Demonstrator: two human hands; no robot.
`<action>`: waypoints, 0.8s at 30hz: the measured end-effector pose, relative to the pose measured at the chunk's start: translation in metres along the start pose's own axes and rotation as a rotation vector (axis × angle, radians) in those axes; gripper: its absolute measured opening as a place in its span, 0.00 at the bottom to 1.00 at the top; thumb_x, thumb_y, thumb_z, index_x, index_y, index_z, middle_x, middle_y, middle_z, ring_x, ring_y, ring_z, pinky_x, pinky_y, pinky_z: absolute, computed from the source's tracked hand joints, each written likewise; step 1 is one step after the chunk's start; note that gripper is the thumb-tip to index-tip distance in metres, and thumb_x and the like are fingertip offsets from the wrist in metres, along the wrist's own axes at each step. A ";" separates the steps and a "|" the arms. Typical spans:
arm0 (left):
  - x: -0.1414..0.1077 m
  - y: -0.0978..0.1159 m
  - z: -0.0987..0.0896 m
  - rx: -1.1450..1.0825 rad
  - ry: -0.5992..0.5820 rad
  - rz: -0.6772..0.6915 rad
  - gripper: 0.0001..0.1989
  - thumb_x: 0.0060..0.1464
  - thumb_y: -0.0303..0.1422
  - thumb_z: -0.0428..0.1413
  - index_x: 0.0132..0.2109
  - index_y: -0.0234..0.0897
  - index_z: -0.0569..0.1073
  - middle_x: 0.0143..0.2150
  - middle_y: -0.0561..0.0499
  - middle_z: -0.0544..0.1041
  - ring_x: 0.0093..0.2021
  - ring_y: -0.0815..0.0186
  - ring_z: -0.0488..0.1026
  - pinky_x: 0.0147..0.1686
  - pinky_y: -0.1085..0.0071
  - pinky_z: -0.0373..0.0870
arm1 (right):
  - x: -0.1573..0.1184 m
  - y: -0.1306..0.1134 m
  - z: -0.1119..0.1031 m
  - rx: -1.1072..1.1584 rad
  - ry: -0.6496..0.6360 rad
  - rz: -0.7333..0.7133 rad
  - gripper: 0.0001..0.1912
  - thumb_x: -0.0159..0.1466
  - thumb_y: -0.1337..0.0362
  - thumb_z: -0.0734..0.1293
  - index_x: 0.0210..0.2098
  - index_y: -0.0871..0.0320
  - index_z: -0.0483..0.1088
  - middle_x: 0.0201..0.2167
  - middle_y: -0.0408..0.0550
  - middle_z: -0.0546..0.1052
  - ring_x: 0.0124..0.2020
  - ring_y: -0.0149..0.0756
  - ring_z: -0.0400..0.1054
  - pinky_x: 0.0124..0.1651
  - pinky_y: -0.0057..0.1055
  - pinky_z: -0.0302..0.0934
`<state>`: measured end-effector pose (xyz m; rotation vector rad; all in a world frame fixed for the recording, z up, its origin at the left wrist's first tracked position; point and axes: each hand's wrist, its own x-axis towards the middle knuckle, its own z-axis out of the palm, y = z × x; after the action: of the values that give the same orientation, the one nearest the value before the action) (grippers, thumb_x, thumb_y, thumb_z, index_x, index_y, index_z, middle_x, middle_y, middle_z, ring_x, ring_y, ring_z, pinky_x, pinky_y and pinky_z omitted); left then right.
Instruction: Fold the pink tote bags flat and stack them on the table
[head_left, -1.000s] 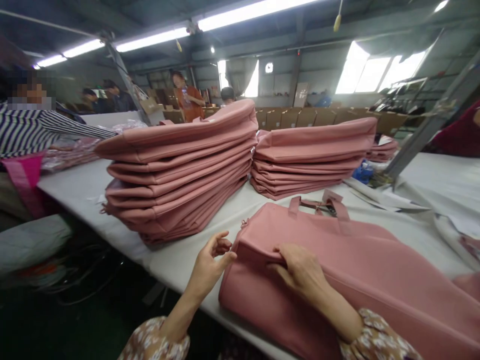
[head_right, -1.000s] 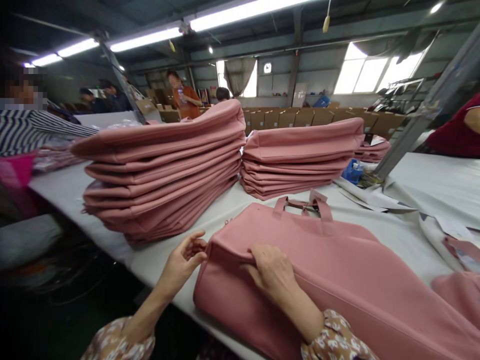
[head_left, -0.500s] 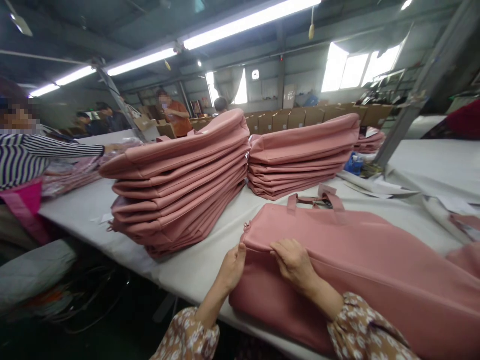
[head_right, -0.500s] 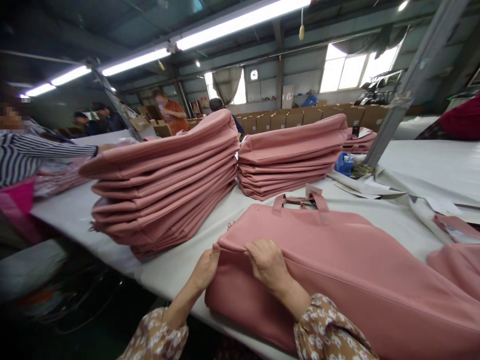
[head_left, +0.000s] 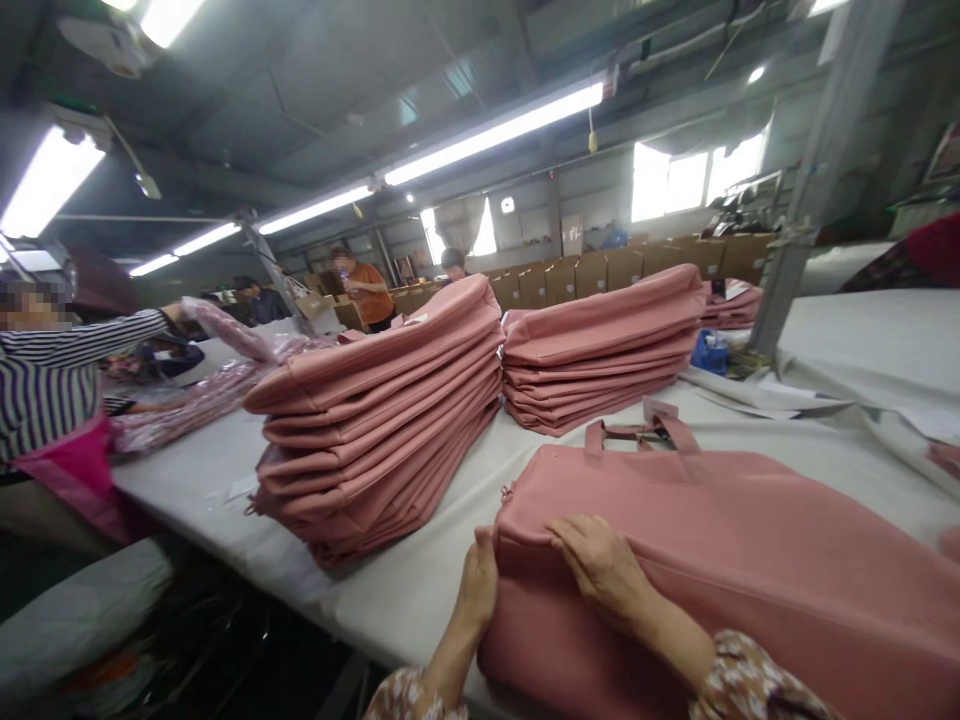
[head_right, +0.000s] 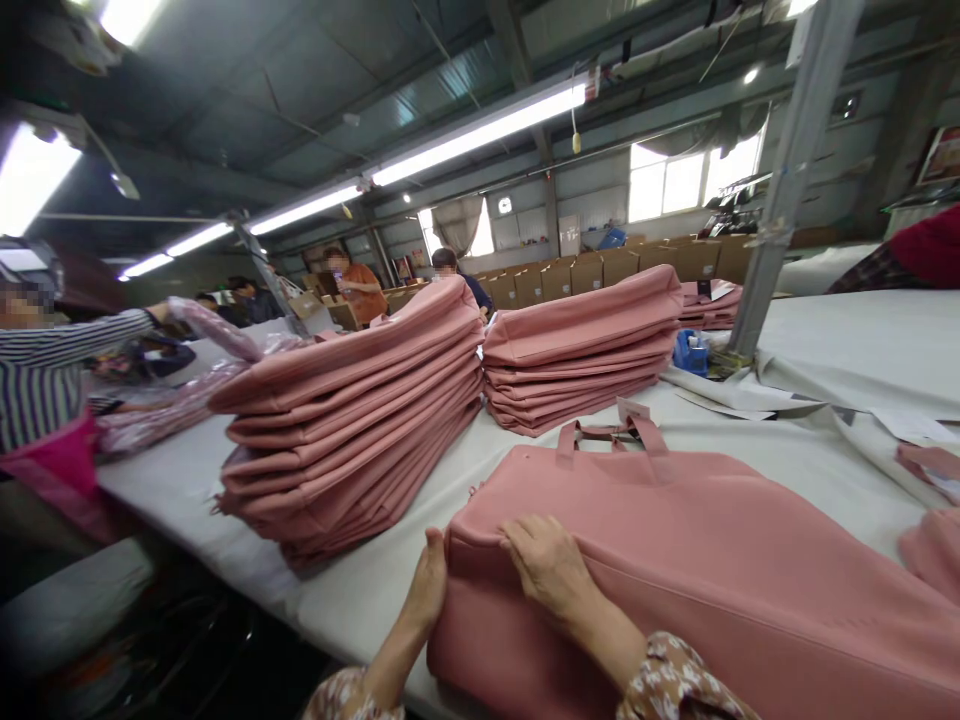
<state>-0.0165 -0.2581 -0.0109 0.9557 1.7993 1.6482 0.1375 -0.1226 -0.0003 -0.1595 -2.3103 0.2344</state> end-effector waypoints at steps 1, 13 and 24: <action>-0.007 0.000 -0.002 0.075 0.121 0.028 0.44 0.57 0.64 0.39 0.61 0.30 0.67 0.56 0.35 0.74 0.62 0.49 0.67 0.63 0.53 0.60 | -0.002 0.002 -0.007 -0.029 0.020 -0.011 0.18 0.75 0.59 0.51 0.53 0.60 0.65 0.41 0.53 0.76 0.40 0.41 0.68 0.42 0.37 0.56; -0.028 0.008 0.032 0.497 0.293 0.126 0.46 0.55 0.61 0.47 0.69 0.34 0.51 0.60 0.32 0.69 0.59 0.44 0.69 0.53 0.50 0.69 | -0.059 0.000 -0.049 -0.298 -0.316 0.311 0.64 0.32 0.45 0.83 0.63 0.64 0.61 0.51 0.61 0.72 0.46 0.58 0.65 0.48 0.53 0.61; -0.004 -0.023 0.018 0.363 0.438 0.211 0.41 0.48 0.66 0.51 0.53 0.33 0.72 0.50 0.38 0.78 0.51 0.49 0.76 0.45 0.61 0.75 | -0.058 -0.006 -0.034 -0.310 -0.052 0.160 0.11 0.48 0.73 0.71 0.29 0.56 0.67 0.27 0.44 0.70 0.30 0.40 0.60 0.33 0.37 0.50</action>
<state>-0.0039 -0.2503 -0.0363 1.0213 2.4260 1.7990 0.2017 -0.1355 -0.0171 -0.5008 -2.3762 -0.0419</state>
